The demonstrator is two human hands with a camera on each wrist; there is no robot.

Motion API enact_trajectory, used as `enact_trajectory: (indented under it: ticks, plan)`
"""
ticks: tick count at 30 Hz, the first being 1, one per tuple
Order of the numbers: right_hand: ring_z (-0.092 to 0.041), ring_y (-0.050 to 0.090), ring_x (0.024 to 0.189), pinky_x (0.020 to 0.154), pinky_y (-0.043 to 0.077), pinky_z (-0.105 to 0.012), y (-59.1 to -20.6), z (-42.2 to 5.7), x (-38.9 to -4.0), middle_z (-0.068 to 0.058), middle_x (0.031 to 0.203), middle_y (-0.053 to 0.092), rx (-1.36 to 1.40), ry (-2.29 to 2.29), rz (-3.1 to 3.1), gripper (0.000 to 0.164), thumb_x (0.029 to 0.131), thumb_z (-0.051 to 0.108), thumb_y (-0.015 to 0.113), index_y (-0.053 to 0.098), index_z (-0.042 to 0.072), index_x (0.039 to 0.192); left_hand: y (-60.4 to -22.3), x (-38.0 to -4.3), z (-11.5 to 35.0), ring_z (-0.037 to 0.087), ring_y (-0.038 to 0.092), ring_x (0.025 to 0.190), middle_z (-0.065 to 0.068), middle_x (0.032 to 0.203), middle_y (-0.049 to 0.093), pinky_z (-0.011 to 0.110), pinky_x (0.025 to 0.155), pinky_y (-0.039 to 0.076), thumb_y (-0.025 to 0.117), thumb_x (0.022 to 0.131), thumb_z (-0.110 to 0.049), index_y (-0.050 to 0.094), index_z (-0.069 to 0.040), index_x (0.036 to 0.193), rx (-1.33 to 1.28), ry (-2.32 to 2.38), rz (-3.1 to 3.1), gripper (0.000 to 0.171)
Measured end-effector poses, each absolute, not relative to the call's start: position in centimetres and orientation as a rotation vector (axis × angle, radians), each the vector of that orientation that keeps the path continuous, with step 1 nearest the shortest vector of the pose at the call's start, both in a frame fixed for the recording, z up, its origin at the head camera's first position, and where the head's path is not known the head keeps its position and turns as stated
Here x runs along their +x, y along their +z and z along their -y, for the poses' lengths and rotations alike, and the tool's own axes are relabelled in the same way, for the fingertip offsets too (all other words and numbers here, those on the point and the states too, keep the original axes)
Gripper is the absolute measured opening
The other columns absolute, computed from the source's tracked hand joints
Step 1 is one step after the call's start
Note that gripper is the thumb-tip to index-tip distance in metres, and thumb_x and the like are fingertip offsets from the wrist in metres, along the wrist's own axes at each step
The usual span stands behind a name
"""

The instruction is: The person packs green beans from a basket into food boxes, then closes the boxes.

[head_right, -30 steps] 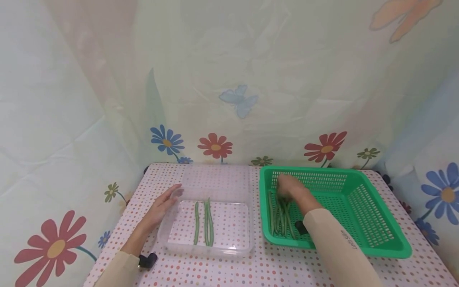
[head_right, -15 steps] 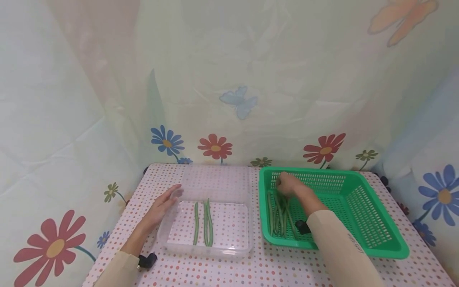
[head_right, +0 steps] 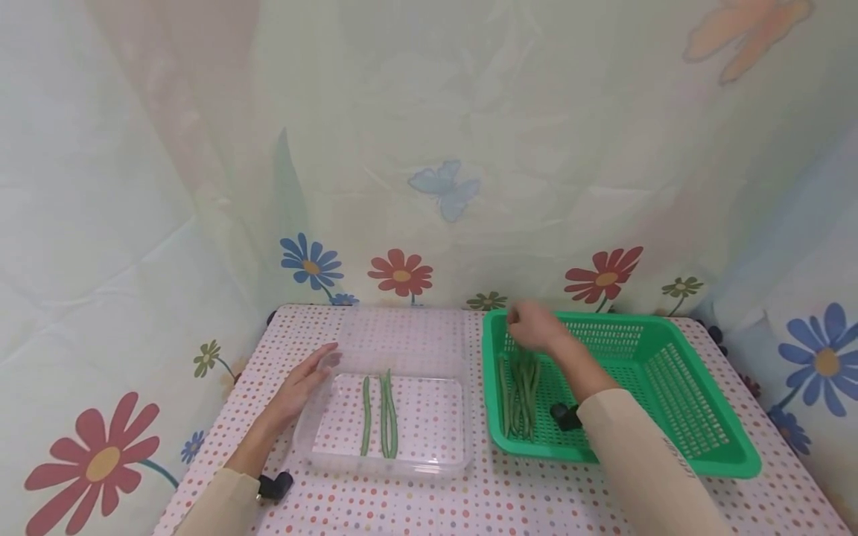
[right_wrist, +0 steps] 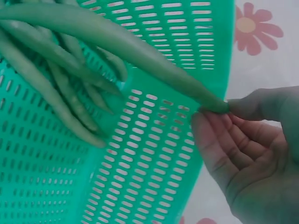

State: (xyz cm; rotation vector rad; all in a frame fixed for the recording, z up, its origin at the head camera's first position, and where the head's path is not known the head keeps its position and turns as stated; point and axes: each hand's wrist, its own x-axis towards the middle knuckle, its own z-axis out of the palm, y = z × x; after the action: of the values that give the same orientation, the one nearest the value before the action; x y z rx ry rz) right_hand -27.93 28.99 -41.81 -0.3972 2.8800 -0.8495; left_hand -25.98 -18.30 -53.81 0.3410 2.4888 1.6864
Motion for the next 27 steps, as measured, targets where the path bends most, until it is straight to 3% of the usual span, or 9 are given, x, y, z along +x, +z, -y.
enact_trajectory:
  ticks: [4,9,17,21,27]
  plan:
    - [-0.041,0.067,0.104,0.086,0.058,-0.056,-41.1,-28.6,-27.8,-0.032,0.119,0.067,-0.412,-0.888,-2.931,0.033,0.104,0.008,0.052,0.062,-0.013,0.126,-53.8,-26.0,18.3,0.032,0.025,0.160,0.003,0.168,0.039,0.060,0.130,0.014,0.044,0.111,-0.025,0.040,-0.028,0.161,0.344,1.688,-2.487,0.050]
    - [-0.043,0.065,0.113,0.089,0.058,-0.056,-39.9,-27.8,-27.6,-0.029,0.126,0.067,-0.415,-0.972,-2.943,0.035,0.105,0.013,0.050,0.062,-0.007,0.131,-53.6,-26.0,18.3,0.031,0.023,0.161,0.003,0.168,0.038,0.060,0.131,0.012,0.045,0.111,-0.025,0.040,-0.028,0.161,0.338,1.700,-2.464,0.050]
    - [-0.022,0.068,0.084,0.073,0.059,-0.038,-38.2,-25.5,-27.0,-0.025,0.120,0.069,-0.417,-1.212,-2.835,0.031,0.106,0.014,0.053,0.064,-0.003,0.130,-53.7,-25.8,18.4,0.032,0.026,0.160,0.005,0.167,0.040,0.060,0.130,0.013,0.046,0.111,-0.024,0.041,-0.028,0.160,0.345,1.725,-2.447,0.049]
    - [-0.020,0.067,0.078,0.068,0.058,-0.034,-38.0,-24.4,-26.9,-0.026,0.117,0.070,-0.481,-1.278,-2.799,0.031,0.104,0.010,0.055,0.064,-0.005,0.129,-53.7,-25.8,18.4,0.031,0.025,0.160,0.003,0.167,0.040,0.059,0.131,0.013,0.046,0.111,-0.025,0.040,-0.028,0.161,0.342,1.718,-2.448,0.050]
    - [-0.019,0.065,0.072,0.066,0.057,-0.034,-38.0,-22.7,-26.7,-0.018,0.107,0.072,-0.558,-1.280,-2.806,0.030,0.102,0.008,0.056,0.067,0.001,0.130,-53.8,-25.9,18.4,0.030,0.024,0.160,0.002,0.168,0.038,0.059,0.131,0.013,0.044,0.112,-0.025,0.040,-0.028,0.161,0.346,1.710,-2.459,0.049]
